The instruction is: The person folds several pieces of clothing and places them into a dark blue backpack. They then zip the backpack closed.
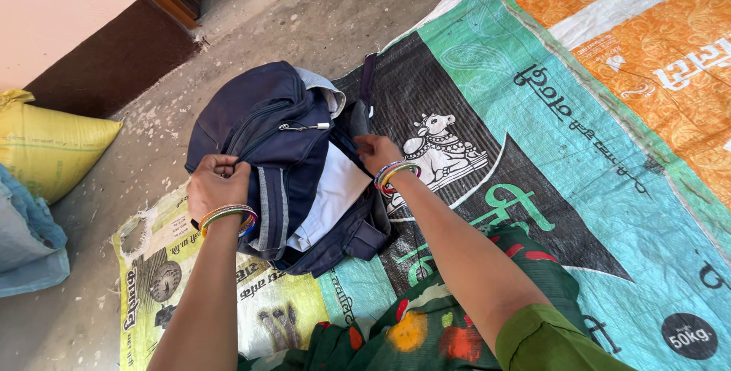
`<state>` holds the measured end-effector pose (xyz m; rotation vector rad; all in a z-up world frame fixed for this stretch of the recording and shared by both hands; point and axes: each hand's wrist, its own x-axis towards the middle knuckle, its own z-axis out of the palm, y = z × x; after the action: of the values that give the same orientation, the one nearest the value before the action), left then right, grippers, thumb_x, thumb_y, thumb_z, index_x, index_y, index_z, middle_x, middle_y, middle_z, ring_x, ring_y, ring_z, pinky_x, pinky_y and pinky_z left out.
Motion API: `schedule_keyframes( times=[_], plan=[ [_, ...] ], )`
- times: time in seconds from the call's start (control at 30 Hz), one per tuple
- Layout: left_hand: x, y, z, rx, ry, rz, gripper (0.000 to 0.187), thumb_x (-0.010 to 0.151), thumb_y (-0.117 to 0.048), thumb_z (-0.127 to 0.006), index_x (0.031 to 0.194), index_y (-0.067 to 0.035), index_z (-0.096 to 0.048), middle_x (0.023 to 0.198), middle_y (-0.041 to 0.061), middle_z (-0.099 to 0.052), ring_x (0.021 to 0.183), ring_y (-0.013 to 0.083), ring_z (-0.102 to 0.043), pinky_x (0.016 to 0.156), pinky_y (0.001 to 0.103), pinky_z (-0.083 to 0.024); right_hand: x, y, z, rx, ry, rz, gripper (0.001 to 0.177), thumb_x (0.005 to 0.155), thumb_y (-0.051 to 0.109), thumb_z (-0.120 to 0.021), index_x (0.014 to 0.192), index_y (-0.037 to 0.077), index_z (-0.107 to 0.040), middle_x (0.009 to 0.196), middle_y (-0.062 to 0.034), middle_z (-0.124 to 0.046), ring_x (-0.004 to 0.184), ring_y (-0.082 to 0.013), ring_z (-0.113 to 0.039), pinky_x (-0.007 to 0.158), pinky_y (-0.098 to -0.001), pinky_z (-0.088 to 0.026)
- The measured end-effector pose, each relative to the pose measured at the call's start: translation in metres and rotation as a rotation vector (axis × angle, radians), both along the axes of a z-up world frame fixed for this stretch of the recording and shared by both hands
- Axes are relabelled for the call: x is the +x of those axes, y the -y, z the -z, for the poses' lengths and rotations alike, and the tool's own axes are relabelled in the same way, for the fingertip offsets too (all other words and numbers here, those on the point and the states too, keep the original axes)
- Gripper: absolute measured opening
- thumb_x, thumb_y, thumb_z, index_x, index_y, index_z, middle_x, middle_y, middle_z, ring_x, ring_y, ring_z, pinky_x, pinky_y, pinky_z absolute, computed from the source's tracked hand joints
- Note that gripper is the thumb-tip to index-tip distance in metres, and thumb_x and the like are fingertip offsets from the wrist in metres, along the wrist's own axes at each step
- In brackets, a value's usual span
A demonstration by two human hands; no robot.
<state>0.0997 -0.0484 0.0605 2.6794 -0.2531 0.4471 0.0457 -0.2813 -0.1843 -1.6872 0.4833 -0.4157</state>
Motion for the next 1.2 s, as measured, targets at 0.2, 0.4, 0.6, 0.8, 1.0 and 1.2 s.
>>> schedule_keyframes(
  times=[0.2, 0.4, 0.6, 0.8, 1.0, 1.2],
  plan=[
    [-0.026, 0.007, 0.011, 0.158, 0.014, 0.166, 0.018, 0.076, -0.025, -0.076, 0.094, -0.025, -0.078, 0.09, -0.003, -0.077, 0.082, 0.0217, -0.074, 0.071, 0.038, -0.057, 0.0, 0.011, 0.017, -0.116, -0.153, 0.117, 0.024, 0.085, 0.008, -0.068, 0.101, 0.016, -0.083, 0.102, -0.0139, -0.079, 0.097, -0.0296, -0.077, 0.089, -0.037, -0.06],
    [-0.062, 0.005, 0.034, 0.221, -0.286, 0.314, 0.017, 0.082, -0.037, -0.076, 0.093, -0.025, -0.078, 0.09, -0.003, -0.08, 0.086, 0.0218, -0.076, 0.075, 0.039, -0.057, -0.016, 0.005, -0.003, -0.422, -0.271, -0.048, 0.024, 0.082, 0.018, -0.072, 0.103, 0.017, -0.082, 0.105, -0.0186, -0.076, 0.1, -0.038, -0.072, 0.092, -0.0431, -0.057],
    [-0.059, -0.056, 0.044, 0.212, -0.273, 0.131, 0.016, 0.084, -0.038, -0.075, 0.093, -0.025, -0.078, 0.093, -0.001, -0.079, 0.089, 0.0242, -0.076, 0.078, 0.041, -0.058, -0.06, -0.019, -0.078, -0.575, -0.375, -0.112, 0.021, 0.082, 0.03, -0.075, 0.099, 0.018, -0.081, 0.1, -0.0138, -0.076, 0.096, -0.0359, -0.072, 0.087, -0.0455, -0.057],
    [-0.032, -0.13, 0.071, 0.122, -0.274, -0.054, 0.017, 0.086, -0.034, -0.072, 0.098, -0.023, -0.077, 0.096, -0.001, -0.08, 0.093, 0.0261, -0.075, 0.081, 0.043, -0.057, -0.08, -0.038, -0.137, -0.534, -0.011, 0.074, 0.025, 0.085, 0.036, -0.077, 0.083, 0.012, -0.072, 0.081, -0.0043, -0.077, 0.077, -0.026, -0.074, 0.07, -0.0422, -0.059],
    [-0.004, -0.18, 0.114, 0.009, -0.392, 0.11, 0.03, 0.082, -0.025, -0.071, 0.112, -0.018, -0.074, 0.106, 0.003, -0.079, 0.098, 0.0238, -0.076, 0.09, 0.039, -0.057, -0.086, -0.067, -0.15, -0.582, 0.338, -0.104, 0.024, 0.092, 0.031, -0.075, 0.087, 0.009, -0.067, 0.077, -0.0023, -0.074, 0.07, -0.0162, -0.074, 0.064, -0.0325, -0.059],
    [-0.003, -0.187, 0.157, -0.166, -0.555, 0.228, 0.061, 0.079, -0.013, -0.069, 0.138, -0.007, -0.058, 0.127, 0.013, -0.071, 0.104, 0.0244, -0.076, 0.093, 0.037, -0.059, -0.081, -0.109, -0.141, -0.782, 0.379, -0.357, 0.026, 0.088, 0.036, -0.075, 0.099, 0.012, -0.073, 0.089, -0.0012, -0.074, 0.088, -0.0202, -0.071, 0.077, -0.0345, -0.057]
  ],
)
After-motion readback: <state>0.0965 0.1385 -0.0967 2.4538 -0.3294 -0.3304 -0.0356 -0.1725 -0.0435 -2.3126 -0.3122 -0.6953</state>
